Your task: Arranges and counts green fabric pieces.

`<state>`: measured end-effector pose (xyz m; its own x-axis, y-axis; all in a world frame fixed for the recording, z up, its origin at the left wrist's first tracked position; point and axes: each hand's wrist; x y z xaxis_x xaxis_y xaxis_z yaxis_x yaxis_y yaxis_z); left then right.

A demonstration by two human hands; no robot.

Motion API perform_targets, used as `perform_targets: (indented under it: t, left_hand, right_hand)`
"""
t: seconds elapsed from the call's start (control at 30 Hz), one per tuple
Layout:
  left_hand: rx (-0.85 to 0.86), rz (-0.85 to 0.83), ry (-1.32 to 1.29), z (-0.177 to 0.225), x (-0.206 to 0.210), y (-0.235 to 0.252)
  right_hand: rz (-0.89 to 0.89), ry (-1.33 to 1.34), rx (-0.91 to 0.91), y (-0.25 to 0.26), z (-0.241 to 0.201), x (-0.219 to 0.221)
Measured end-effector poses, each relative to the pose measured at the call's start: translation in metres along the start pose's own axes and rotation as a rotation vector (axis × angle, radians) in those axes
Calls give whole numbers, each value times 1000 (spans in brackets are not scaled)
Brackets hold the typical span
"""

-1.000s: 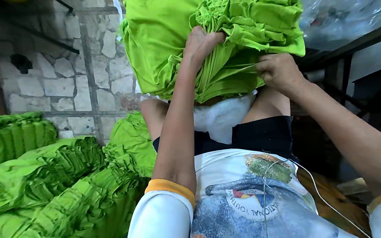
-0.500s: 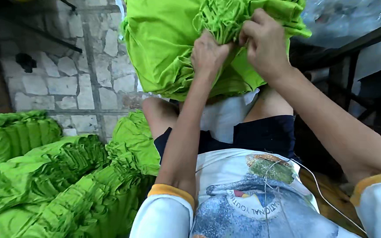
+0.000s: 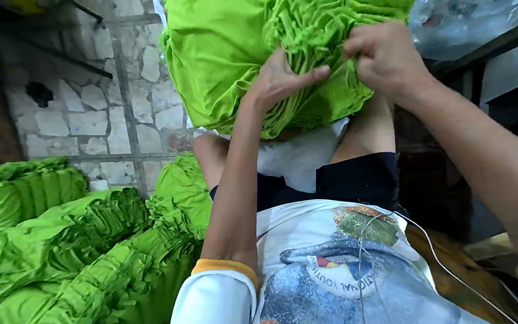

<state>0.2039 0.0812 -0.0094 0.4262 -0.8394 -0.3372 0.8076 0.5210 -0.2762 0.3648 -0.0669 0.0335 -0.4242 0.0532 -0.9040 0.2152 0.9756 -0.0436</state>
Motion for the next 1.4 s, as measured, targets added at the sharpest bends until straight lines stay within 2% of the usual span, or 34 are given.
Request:
perform_targets:
  t: [0.07,0.13,0.2,0.27,0.33,0.37,0.4,0.43,0.5,0.6,0.7,0.8,0.87,1.0,1.1,1.2,1.23,1.33,1.4]
  left_hand:
    - [2,106,152,5,15,-10]
    - [-95,266,296,12,30,-12]
    - [-161,317,285,13,29,-4]
    - [-203,261,170,8,10,11]
    - [-248,205,23,2,-13,29]
    - [-275,188,-33,1,-20,35]
    - [-298,173,-70,1,-26,38]
    - [-308,161,-104,3,-29,39]
    - [-301,163,-134,3,-28,40]
    - [-273,175,-122,-4,-23,38]
    - [-159,185,-62,-10,-15,34]
    - [-9,57,-23,-14,-11,18]
    - [50,-12,48,-12,-7,9]
    - [-108,188,217,2,11,4]
    - [-195,203,174,6,3,4]
    - [-212,213,36,6,-4,4]
    - [-202,202,3,3,-4,4]
    - [-120,181,36,-1,-4,-4]
    - [-184,197,91,23,2,-19]
  right_hand:
    - [62,59,123,26,-12,7]
    - [76,54,228,43,-23,17]
    - [156,3,225,45,-27,28]
    - [304,-125,84,32,-29,40]
    - [421,-269,-175,11,-34,55]
    - [411,-333,-284,-3,-33,67]
    - [326,-390,-343,-16,-29,79]
    - [189,-435,-334,-26,-21,89]
    - [-49,-469,-189,-37,-3,100]
    - [-140,-529,-141,-44,8,83]
    - [-142,-331,-117,-34,8,47]
    - [-6,-163,-71,-3,-9,14]
    - [79,-149,30,21,-21,16]
    - [92,-166,236,50,-38,32]
    - [118,-148,257,48,-49,43]
    - [300,-156,218,29,-63,44]
    - [305,-149,194,16,-70,39]
    - [134,31,34,-50,-95,-6]
    - [59,416,-205,-110,-103,-51]
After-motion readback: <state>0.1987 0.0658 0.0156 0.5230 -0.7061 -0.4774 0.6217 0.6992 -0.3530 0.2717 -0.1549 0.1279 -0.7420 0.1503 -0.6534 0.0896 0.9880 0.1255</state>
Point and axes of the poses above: each hand's wrist, its own y-axis towards the middle knuckle, its own x-axis out of the palm, z = x × y, and after that the axes turned 10 degrees about -y, right-handed
